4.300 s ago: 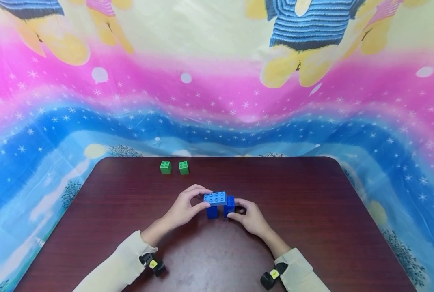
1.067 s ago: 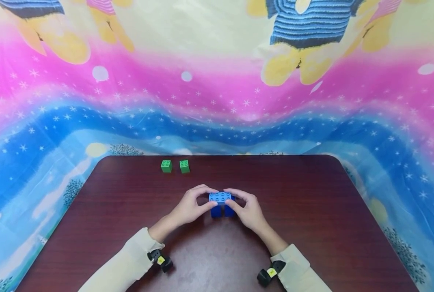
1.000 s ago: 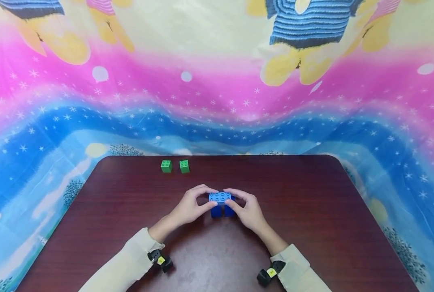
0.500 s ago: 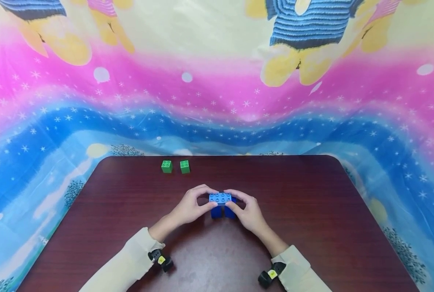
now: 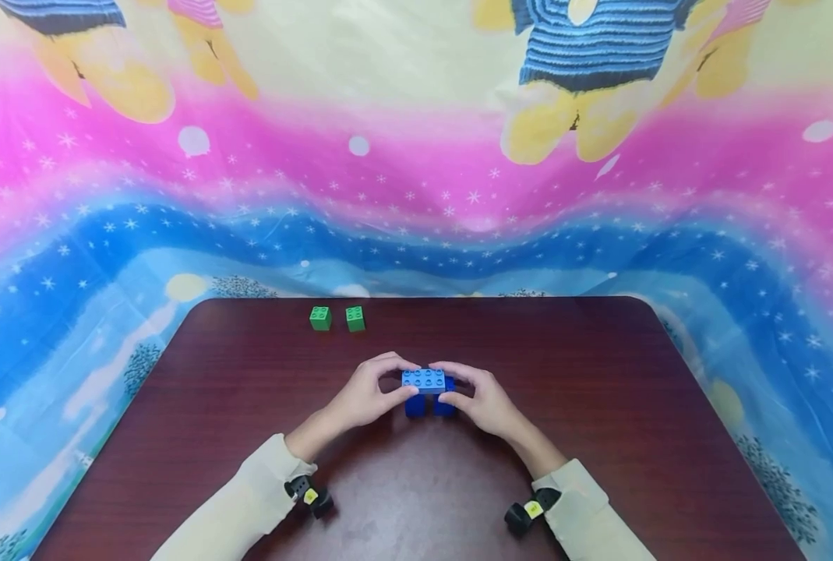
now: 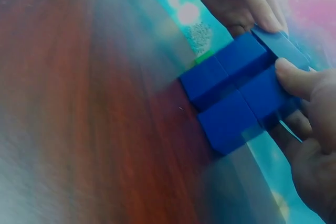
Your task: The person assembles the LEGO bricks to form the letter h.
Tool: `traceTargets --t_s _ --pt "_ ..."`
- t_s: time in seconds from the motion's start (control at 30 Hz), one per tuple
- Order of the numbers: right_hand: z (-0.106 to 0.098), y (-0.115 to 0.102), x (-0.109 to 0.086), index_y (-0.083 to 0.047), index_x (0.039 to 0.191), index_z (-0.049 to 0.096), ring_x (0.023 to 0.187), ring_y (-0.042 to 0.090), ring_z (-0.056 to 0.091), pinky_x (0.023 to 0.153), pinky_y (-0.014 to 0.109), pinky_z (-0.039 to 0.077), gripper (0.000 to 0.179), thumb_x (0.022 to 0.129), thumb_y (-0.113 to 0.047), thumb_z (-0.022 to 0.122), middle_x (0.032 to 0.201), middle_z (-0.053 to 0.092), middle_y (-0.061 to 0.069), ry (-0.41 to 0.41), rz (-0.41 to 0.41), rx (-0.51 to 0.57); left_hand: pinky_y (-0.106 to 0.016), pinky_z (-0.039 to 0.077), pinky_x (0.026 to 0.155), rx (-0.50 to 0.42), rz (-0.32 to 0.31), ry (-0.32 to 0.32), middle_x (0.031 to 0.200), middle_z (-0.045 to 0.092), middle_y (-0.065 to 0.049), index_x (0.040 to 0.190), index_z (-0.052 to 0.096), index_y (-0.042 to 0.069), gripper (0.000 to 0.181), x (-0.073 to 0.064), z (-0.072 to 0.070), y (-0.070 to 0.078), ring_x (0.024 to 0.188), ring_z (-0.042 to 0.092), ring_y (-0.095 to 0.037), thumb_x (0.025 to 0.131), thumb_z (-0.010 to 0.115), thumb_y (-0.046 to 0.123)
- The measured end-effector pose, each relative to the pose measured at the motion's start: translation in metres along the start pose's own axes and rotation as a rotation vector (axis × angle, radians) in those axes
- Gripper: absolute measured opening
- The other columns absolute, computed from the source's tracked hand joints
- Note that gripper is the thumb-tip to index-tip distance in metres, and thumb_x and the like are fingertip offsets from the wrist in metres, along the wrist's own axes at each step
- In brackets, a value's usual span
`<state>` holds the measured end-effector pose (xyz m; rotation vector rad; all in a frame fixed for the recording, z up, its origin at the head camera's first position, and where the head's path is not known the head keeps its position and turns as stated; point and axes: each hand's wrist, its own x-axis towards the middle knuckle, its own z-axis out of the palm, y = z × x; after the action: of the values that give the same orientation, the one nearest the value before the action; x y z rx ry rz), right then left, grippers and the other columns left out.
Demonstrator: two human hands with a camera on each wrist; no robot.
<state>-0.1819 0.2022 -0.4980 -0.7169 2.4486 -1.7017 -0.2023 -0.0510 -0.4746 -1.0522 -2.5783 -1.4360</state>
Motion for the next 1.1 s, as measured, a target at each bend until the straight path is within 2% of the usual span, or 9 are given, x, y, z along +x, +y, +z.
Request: traceTargets --t_s 0.17,0.33,0.47,0.57,0.7,0.87,1.1 --pt "-0.005 0.001 0.002 -0.013 0.141 0.061 0.115 0.024 0.066 0.095 0.030 0.054 0.047 0.095 -0.013 0.073 0.133 0.066 0.008 -0.034 0.014 0.019 -0.033 0.054 0.096 0.030 -0.005 -0.004 0.109 0.068 0.002 0.121 0.072 0.011 0.031 0.001 -0.001 0.002 0.103 0.062 -0.011 0.094 0.076 0.026" --pt "-0.001 0.000 0.003 -0.014 0.137 0.065 0.114 0.024 0.066 0.092 0.034 0.057 0.042 0.096 -0.019 0.073 0.131 0.067 0.007 0.034 -0.003 -0.033 -0.034 0.054 0.095 0.032 0.022 0.018 0.108 0.068 0.001 0.119 0.072 0.010 0.030 0.001 0.000 0.001 0.102 0.063 -0.012 0.094 0.076 0.025" --pt "0.003 -0.002 0.003 -0.012 0.132 0.068 0.113 0.023 0.066 0.091 0.033 0.056 0.035 0.098 -0.018 0.070 0.128 0.069 0.006 0.094 -0.011 -0.060 -0.033 0.054 0.094 0.024 0.030 0.018 0.107 0.068 0.001 0.119 0.073 0.010 0.030 0.002 0.000 0.000 0.102 0.063 -0.012 0.093 0.078 0.024" --pt "0.006 -0.001 0.002 -0.010 0.132 0.068 0.112 0.023 0.067 0.092 0.037 0.056 0.034 0.098 -0.015 0.069 0.128 0.069 0.007 0.114 -0.027 -0.061 -0.032 0.055 0.093 0.012 0.028 0.013 0.107 0.068 0.000 0.119 0.073 0.009 0.030 0.003 -0.001 -0.001 0.101 0.063 -0.012 0.093 0.078 0.023" --pt "0.007 -0.002 0.002 -0.012 0.131 0.069 0.113 0.022 0.067 0.093 0.041 0.056 0.033 0.098 -0.016 0.069 0.127 0.070 0.006 0.129 -0.032 -0.072 -0.033 0.055 0.092 0.007 0.023 0.006 0.106 0.068 0.001 0.119 0.073 0.010 0.029 0.004 -0.002 -0.001 0.100 0.063 -0.012 0.094 0.077 0.024" --pt "0.007 -0.005 0.002 -0.015 0.131 0.070 0.115 0.021 0.067 0.094 0.040 0.056 0.033 0.098 -0.022 0.070 0.127 0.070 0.002 0.133 -0.039 -0.108 -0.037 0.055 0.093 0.009 0.019 -0.006 0.106 0.068 0.002 0.119 0.073 0.011 0.030 0.005 -0.003 0.000 0.100 0.062 -0.012 0.094 0.076 0.026" --pt "0.007 -0.005 0.001 -0.014 0.130 0.070 0.114 0.018 0.066 0.094 0.044 0.056 0.034 0.098 -0.024 0.071 0.125 0.070 -0.003 0.134 -0.059 -0.157 -0.030 0.054 0.093 0.001 0.007 -0.014 0.106 0.067 0.003 0.120 0.073 0.011 0.031 0.003 -0.003 0.001 0.101 0.062 -0.010 0.094 0.077 0.026"
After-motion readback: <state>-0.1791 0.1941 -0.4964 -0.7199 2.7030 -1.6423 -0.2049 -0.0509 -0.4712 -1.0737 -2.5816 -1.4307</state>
